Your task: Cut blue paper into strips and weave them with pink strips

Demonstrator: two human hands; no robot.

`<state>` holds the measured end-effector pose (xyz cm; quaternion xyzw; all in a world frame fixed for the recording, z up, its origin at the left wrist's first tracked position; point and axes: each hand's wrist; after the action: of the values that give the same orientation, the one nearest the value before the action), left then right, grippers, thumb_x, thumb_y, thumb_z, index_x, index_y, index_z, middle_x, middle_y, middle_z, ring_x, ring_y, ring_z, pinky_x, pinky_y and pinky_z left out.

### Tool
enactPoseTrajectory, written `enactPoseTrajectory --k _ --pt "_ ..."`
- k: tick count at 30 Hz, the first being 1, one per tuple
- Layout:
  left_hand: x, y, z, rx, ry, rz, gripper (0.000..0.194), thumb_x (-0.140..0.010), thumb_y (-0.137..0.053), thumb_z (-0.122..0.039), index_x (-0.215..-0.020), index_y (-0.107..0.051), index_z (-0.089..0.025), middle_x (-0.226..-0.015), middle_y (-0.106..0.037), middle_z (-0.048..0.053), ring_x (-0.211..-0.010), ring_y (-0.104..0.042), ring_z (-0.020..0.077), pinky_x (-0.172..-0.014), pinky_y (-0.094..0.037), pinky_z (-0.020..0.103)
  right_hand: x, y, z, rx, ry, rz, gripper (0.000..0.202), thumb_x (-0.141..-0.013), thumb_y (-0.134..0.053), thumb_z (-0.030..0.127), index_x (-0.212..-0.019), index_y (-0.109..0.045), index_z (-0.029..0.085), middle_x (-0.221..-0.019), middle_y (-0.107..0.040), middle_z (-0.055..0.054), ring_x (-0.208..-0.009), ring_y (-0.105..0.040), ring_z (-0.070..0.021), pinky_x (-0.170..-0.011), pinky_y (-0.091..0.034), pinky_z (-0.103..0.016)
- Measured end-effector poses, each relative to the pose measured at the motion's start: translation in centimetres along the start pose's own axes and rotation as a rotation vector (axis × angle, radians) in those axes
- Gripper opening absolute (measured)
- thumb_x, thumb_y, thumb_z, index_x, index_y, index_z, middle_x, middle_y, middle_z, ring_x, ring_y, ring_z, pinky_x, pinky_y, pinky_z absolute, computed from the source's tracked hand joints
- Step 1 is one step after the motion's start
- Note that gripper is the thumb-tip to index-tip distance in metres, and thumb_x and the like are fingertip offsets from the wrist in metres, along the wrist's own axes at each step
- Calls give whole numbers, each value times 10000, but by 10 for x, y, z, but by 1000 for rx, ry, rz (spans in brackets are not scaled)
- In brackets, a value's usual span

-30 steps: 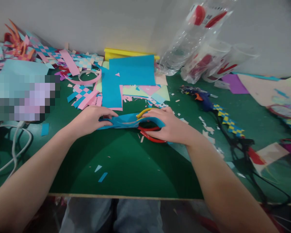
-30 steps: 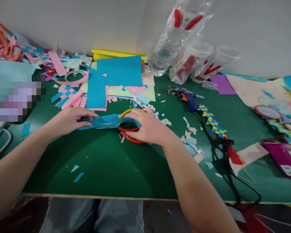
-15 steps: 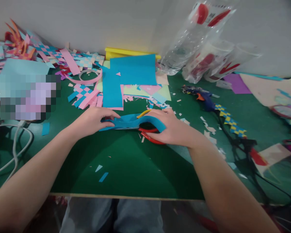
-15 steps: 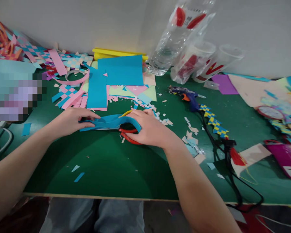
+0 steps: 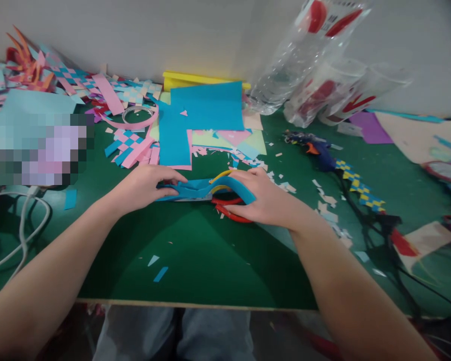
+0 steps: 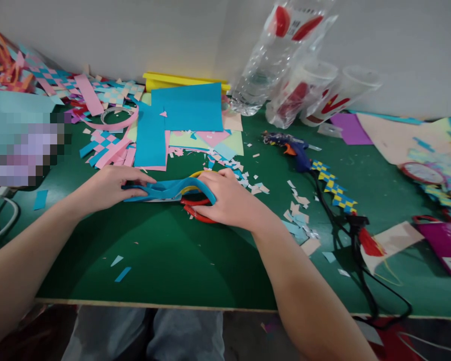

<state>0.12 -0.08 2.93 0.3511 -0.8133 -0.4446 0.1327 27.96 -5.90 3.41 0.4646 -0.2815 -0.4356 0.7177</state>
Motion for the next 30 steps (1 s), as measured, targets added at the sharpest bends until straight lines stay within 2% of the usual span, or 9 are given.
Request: enactPoseTrajectory --k 8,13,18,23,30 --pt "0 -1 -1 10 -14 -9 249 -870 -659 -277 -1101 -730 -219 -996 -752 32 -832 -654 171 -728 -469 263 0 -3 8 -1 -18 -6 354 -825 -599 528 -1051 -618 255 -1144 -671 -91 -999 -611 -301 -897 -421 -458" --pt "-1 -1 -3 21 14 19 260 -856 -657 -277 -1098 -731 -216 -988 -751 36 -850 -659 177 -724 -478 266 0 -7 11 27 -17 -17 371 -827 -590 559 -1033 -599 251 -1072 -665 -89 -958 -607 -296 -872 -425 -447" --pt "0 -1 -4 26 16 23 258 -856 -653 -274 -1095 -733 -220 -1012 -752 38 -869 -665 182 -763 -488 276 -1 -7 13 25 -8 10 377 -859 -563 550 -1084 -585 248 -1048 -661 -78 -906 -604 -277 -882 -412 -454" --pt "1 3 -4 45 33 53 284 -856 -672 -318 -1125 -722 -238 -996 -747 26 -860 -669 175 -766 -498 271 0 -4 9 19 4 22 389 -855 -567 542 -1124 -600 264 -1122 -671 -84 -970 -604 -297 -895 -424 -476" --pt "3 17 1 13 135 171 475 -795 -735 -381 -1239 -658 -230 -1002 -730 29 -889 -662 186 -752 -498 254 3 2 -6 33 -5 30 454 -820 -587 553 -1176 -605 271 -1222 -659 -90 -1107 -587 -339 -945 -440 -509"
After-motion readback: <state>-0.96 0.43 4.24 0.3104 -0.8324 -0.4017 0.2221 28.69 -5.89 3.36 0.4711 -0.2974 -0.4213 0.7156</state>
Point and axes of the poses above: each hand's wrist, its own x-axis away from the middle knuckle, its own y-axis out of the back of the hand, z = x × y
